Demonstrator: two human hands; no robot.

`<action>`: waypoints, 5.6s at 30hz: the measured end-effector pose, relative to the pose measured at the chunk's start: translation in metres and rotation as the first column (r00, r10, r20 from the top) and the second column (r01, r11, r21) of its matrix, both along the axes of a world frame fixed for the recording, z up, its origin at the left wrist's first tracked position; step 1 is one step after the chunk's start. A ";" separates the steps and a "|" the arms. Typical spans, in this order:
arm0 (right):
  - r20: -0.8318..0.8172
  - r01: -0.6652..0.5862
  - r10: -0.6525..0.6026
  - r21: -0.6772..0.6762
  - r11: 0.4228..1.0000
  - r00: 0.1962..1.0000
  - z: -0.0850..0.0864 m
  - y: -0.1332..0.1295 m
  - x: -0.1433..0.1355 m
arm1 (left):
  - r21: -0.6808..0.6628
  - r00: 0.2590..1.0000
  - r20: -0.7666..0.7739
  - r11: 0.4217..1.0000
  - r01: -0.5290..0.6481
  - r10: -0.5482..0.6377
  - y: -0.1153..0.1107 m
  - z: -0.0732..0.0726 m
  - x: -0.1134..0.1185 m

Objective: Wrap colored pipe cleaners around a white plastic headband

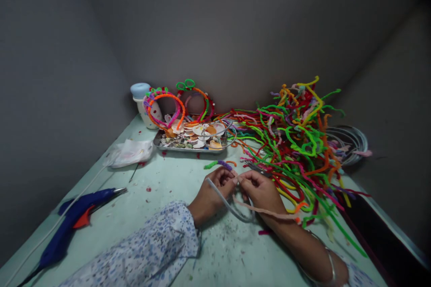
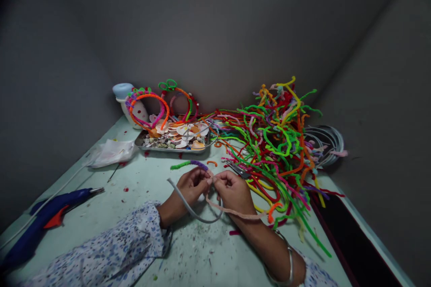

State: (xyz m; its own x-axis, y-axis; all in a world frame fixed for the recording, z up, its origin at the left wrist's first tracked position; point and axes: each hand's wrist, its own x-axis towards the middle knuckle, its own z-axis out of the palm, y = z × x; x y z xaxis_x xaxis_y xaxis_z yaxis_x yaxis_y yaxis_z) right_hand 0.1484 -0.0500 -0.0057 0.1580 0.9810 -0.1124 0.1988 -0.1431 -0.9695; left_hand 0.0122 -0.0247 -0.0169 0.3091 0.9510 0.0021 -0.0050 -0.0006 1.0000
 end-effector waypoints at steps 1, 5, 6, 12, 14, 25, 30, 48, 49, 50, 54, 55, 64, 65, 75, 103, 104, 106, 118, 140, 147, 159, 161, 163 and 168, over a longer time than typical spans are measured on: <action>0.005 0.000 0.000 0.004 1.000 1.000 0.000 0.000 0.000 | 0.003 0.999 -0.037 1.000 -0.010 0.010 0.000 0.000 0.000; 0.013 -0.018 0.018 0.005 1.000 1.000 -0.004 0.000 0.002 | 0.024 0.988 -0.153 0.999 -0.025 0.029 0.000 0.000 -0.001; 0.011 -0.023 0.023 0.010 1.000 1.000 -0.005 0.001 0.002 | 0.029 0.985 -0.166 0.999 -0.030 0.035 0.000 0.000 -0.002; -0.011 -0.029 0.029 0.014 0.999 1.000 -0.010 0.001 0.002 | 0.042 0.985 -0.162 0.998 -0.047 0.054 0.001 -0.002 -0.003; -0.026 -0.020 0.020 0.001 1.000 0.999 -0.009 0.001 0.000 | 0.034 0.991 -0.123 0.998 -0.047 0.051 0.001 -0.003 -0.002; -0.115 -0.023 0.017 -0.057 0.998 0.993 -0.005 0.004 0.000 | 0.107 0.999 -0.033 0.994 -0.019 0.022 -0.002 -0.005 -0.005; -0.167 -0.034 0.021 -0.075 0.997 0.986 -0.008 0.007 0.000 | 0.164 0.993 -0.117 0.986 0.006 0.014 -0.003 0.002 -0.008; -0.443 -0.174 0.105 -0.116 0.978 0.890 0.005 -0.001 0.004 | 0.224 0.986 -0.159 0.974 -0.022 0.059 -0.001 0.003 -0.008; -0.463 -0.179 0.103 -0.124 0.976 0.881 0.003 -0.001 0.004 | 0.222 0.986 -0.157 0.975 -0.020 0.057 -0.001 0.003 -0.008; -0.477 -0.184 0.103 -0.126 0.975 0.873 0.001 0.000 0.005 | 0.219 0.986 -0.155 0.976 -0.020 0.055 -0.001 0.003 -0.008; -0.520 -0.238 0.147 -0.113 0.965 0.841 -0.005 0.000 0.006 | 0.201 0.988 -0.139 0.979 -0.033 0.062 -0.001 0.002 -0.009; -0.521 -0.246 0.157 -0.106 0.964 0.839 -0.005 0.000 0.006 | 0.196 0.989 -0.135 0.980 -0.036 0.063 0.000 0.001 -0.009; -0.362 -0.195 0.147 -0.099 0.976 0.920 -0.005 -0.001 0.005 | 0.083 0.992 -0.080 0.992 -0.092 0.098 0.001 0.002 -0.007; -0.329 -0.176 0.134 -0.103 0.979 0.935 -0.005 -0.001 0.005 | 0.072 0.991 -0.087 0.993 -0.098 0.104 0.001 0.003 -0.006; 0.032 -0.104 0.101 0.107 0.989 0.994 -0.005 -0.005 0.003 | 0.183 0.992 -0.120 0.983 -0.015 0.038 0.001 -0.002 -0.010; 0.184 -0.143 0.111 0.168 0.975 0.977 -0.003 -0.009 0.001 | 0.012 0.976 -0.191 0.995 -0.104 0.104 -0.001 0.011 -0.011; 0.182 -0.149 0.118 0.168 0.974 0.976 -0.003 -0.009 0.001 | 0.009 0.976 -0.192 0.994 -0.106 0.106 -0.001 0.011 -0.011; 0.178 -0.156 0.125 0.168 0.973 0.976 -0.002 -0.009 0.000 | 0.002 0.976 -0.190 0.994 -0.106 0.104 -0.001 0.011 -0.010; 0.160 -0.155 0.128 0.169 0.973 0.979 -0.001 -0.010 0.000 | 0.017 0.981 -0.169 0.995 -0.094 0.095 0.000 0.008 -0.011; 0.178 -0.140 0.109 0.173 0.975 0.978 -0.003 -0.008 0.000 | 0.018 0.985 -0.148 0.996 -0.092 0.094 0.002 0.008 -0.008; 0.153 -0.138 0.113 0.167 0.976 0.982 -0.003 -0.009 -0.002 | 0.032 0.988 -0.092 0.992 -0.124 0.127 0.000 0.015 -0.005; 0.119 0.062 -0.098 0.277 0.959 0.988 -0.005 -0.006 0.002 | 0.106 0.976 -0.110 0.979 -0.176 0.188 0.005 0.003 -0.010; 0.112 0.102 -0.143 0.312 0.945 0.983 -0.004 -0.004 0.004 | 0.102 0.980 -0.100 0.981 -0.162 0.172 0.004 0.003 -0.009; 0.073 0.074 -0.100 0.300 0.951 0.992 -0.003 -0.004 0.004 | 0.096 0.983 -0.089 0.984 -0.150 0.159 0.003 0.002 -0.009; -0.235 -0.072 0.099 0.123 0.990 0.967 -0.004 -0.005 0.005 | 0.073 0.988 -0.049 0.987 -0.143 0.147 0.003 -0.002 -0.009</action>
State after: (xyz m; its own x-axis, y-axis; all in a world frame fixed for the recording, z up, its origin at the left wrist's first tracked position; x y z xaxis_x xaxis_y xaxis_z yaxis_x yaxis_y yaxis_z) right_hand 0.1530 -0.0546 -0.0093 0.0547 0.9982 -0.0244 -0.0353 -0.0224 -0.9991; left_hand 0.0036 -0.0213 -0.0191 0.1692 0.9840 0.0560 0.0542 -0.0660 0.9963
